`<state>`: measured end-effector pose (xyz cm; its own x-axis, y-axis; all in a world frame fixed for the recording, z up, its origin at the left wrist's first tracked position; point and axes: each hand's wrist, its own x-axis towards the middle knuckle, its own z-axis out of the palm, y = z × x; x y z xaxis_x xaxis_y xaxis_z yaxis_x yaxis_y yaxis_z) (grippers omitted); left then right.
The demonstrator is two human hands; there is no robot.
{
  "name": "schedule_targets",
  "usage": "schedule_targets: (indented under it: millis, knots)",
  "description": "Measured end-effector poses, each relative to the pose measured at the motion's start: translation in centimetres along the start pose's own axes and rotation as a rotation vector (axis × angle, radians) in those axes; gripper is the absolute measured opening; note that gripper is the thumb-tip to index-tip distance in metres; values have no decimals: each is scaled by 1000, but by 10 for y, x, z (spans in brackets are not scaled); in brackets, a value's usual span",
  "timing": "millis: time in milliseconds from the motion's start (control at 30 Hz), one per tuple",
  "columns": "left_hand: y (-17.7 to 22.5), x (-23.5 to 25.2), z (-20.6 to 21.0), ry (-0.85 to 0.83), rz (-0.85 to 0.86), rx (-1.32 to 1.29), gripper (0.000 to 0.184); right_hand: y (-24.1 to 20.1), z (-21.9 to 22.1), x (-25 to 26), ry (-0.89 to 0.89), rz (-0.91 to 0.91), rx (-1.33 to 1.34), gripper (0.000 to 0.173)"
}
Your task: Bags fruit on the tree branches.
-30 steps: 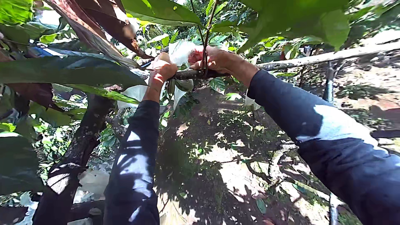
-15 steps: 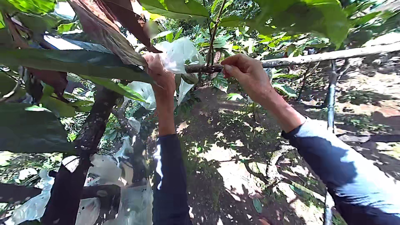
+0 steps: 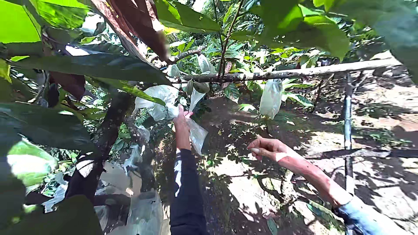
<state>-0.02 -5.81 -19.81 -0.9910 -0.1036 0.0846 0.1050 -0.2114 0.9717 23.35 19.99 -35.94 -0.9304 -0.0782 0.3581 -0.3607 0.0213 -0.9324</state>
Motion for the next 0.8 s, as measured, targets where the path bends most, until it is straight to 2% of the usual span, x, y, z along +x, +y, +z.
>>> schedule_targets:
  millis: [67, 133, 233, 367, 500, 600, 700, 733, 800]
  knots:
    - [5, -2, 7, -120, -145, -87, 53, 11, 0, -4, 15, 37, 35, 26]
    - [8, -8, 19, -135, -249, -155, 37, 13, -1, -2, 33, 35, 59, 27]
    - [3, -15, 27, -118, -301, -286, 15, 2, -1, 13, 55, -28, 86, 28]
    - [-11, -15, 31, -127, -256, -250, 21, -27, 12, 58, 123, -82, 133, 30]
    - [-11, -28, 39, -169, -306, -366, 11, -39, 26, 134, 218, -74, 193, 36]
    - [-12, -33, 43, -190, -285, -364, 12, -44, 35, 191, 264, 68, 253, 49]
    - [-25, -34, 46, -179, -229, -273, 13, -49, 48, 217, 210, 230, 310, 64]
    - [-28, -34, 47, -197, -215, -264, 18, -53, 52, 222, 190, 262, 317, 65]
    - [-31, -37, 49, -219, -183, -251, 22, -58, 62, 228, 207, 246, 317, 54]
